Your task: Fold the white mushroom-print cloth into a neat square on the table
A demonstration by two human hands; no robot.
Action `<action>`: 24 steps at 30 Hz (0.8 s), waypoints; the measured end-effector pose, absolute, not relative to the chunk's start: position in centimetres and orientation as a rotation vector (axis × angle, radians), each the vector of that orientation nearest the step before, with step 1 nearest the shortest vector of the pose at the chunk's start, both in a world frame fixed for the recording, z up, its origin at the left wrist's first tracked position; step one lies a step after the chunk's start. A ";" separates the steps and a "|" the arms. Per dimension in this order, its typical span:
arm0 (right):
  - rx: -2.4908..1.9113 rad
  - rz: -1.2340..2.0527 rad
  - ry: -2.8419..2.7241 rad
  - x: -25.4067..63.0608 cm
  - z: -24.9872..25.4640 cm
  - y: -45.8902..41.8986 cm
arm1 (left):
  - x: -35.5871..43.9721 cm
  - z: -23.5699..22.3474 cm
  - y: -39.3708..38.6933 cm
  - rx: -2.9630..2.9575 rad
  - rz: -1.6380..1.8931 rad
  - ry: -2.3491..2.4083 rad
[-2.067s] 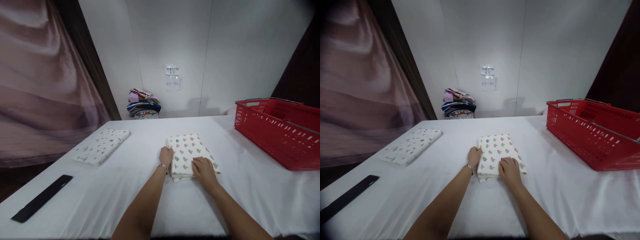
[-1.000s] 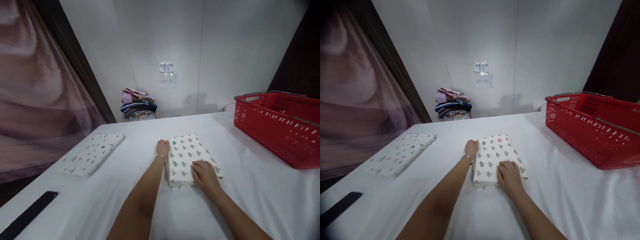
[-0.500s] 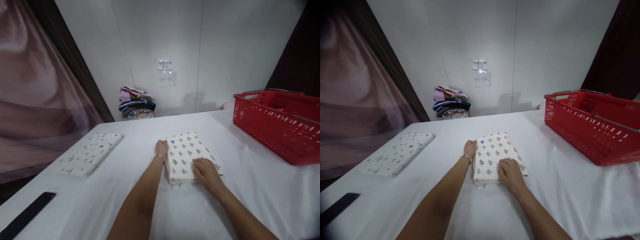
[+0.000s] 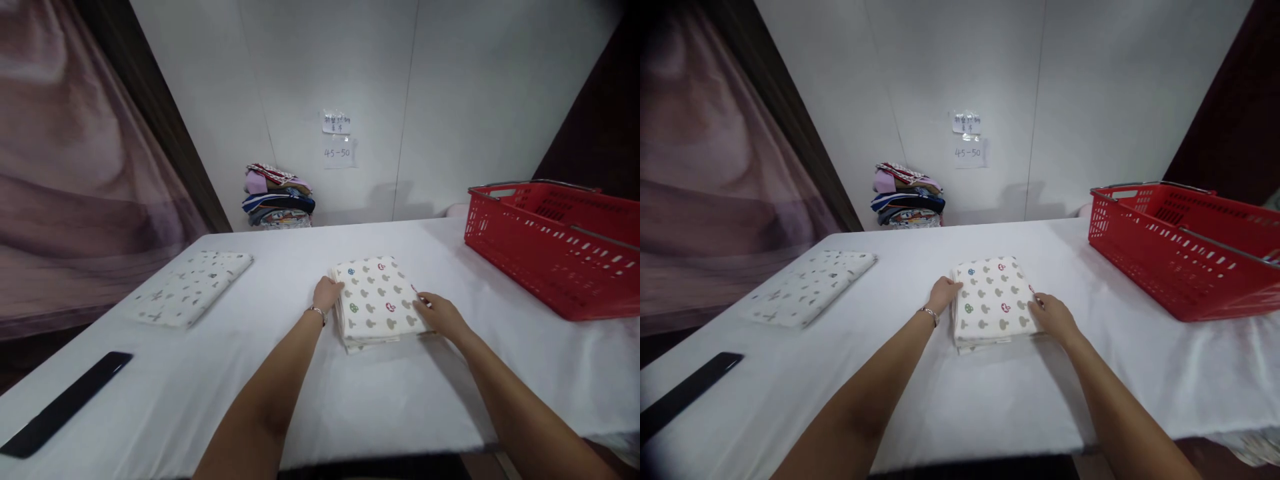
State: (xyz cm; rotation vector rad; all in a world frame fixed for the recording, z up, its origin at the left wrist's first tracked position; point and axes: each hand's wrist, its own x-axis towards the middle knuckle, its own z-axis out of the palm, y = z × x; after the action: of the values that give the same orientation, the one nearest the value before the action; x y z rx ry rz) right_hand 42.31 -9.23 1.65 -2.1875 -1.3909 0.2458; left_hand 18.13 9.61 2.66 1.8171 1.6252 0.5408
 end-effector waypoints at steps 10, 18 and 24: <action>-2.117 0.408 -1.184 43.3 2.1 -8.3 | 17.6 3.8 6.8 1.921 0.434 1.558; -2.275 0.422 -1.287 45.2 2.5 -8.6 | 18.2 2.9 5.4 1.882 0.450 1.546; -1.837 0.133 -1.730 37.9 4.9 -9.1 | 18.0 2.6 5.3 1.857 0.480 1.546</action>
State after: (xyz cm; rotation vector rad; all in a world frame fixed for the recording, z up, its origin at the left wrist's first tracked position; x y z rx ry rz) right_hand 37.93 -9.08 4.92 -1.8370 -1.7301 0.1330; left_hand 18.05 5.29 2.59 1.8574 1.5463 0.4797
